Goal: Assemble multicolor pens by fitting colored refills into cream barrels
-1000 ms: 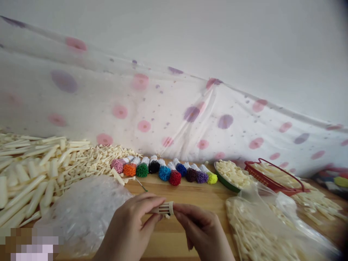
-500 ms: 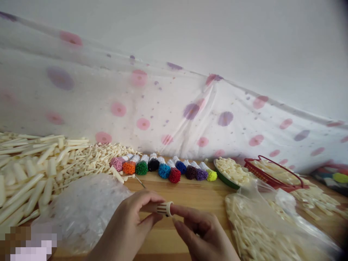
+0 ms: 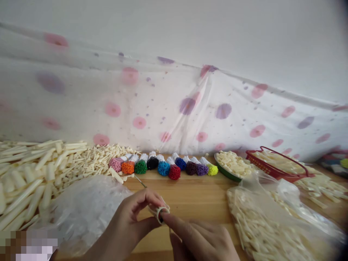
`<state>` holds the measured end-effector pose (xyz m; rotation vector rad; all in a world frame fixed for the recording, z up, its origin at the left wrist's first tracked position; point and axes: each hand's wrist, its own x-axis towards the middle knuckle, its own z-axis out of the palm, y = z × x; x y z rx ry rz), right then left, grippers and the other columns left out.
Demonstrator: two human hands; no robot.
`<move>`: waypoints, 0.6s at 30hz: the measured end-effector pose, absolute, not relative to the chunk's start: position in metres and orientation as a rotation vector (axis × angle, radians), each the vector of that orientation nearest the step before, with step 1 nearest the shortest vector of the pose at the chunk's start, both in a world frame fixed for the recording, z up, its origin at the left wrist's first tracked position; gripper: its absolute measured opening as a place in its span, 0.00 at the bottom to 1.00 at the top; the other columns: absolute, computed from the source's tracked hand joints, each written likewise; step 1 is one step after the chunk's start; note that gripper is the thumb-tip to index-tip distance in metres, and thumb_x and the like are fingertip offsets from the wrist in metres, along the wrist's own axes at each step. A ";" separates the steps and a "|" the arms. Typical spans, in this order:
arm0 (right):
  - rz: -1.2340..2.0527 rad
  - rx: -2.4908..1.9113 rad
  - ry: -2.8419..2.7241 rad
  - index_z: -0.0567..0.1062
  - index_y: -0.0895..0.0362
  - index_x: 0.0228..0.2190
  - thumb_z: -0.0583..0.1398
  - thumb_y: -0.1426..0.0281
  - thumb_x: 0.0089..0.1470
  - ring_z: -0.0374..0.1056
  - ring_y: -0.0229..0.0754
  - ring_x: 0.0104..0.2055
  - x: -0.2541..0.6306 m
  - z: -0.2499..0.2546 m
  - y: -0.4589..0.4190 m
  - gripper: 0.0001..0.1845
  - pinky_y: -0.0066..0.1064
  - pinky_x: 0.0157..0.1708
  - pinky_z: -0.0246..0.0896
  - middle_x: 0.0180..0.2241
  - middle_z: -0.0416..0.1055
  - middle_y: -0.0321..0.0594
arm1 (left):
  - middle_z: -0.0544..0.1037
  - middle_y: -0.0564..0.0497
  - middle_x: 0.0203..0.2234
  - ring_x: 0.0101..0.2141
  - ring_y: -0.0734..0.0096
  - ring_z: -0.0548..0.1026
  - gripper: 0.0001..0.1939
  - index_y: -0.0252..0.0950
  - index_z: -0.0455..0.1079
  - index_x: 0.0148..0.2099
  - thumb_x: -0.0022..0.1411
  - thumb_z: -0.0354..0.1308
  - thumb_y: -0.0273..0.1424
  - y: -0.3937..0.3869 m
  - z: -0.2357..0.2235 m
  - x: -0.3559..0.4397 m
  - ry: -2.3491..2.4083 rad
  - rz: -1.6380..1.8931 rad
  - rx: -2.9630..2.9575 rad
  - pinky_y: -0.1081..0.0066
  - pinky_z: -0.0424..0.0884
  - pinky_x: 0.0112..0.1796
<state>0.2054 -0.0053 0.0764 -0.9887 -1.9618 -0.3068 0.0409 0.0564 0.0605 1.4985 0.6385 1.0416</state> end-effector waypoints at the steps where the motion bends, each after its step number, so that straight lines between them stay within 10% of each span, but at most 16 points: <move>1: -0.282 -0.979 -1.950 0.71 0.57 0.40 0.52 0.82 0.52 0.63 0.31 0.13 0.206 0.078 -0.004 0.16 0.21 0.15 0.55 0.16 0.70 0.31 | 0.77 0.56 0.31 0.37 0.68 0.74 0.07 0.42 0.72 0.33 0.52 0.65 0.27 0.056 0.060 0.040 0.664 1.009 1.533 0.70 0.66 0.42; 18: -0.012 -1.074 -1.956 0.80 0.56 0.27 0.60 0.75 0.52 0.62 0.35 0.23 0.224 0.096 0.010 0.08 0.24 0.21 0.59 0.21 0.63 0.36 | 0.81 0.56 0.32 0.38 0.66 0.77 0.08 0.40 0.75 0.37 0.52 0.61 0.25 0.049 0.074 0.043 0.870 0.687 1.490 0.72 0.69 0.39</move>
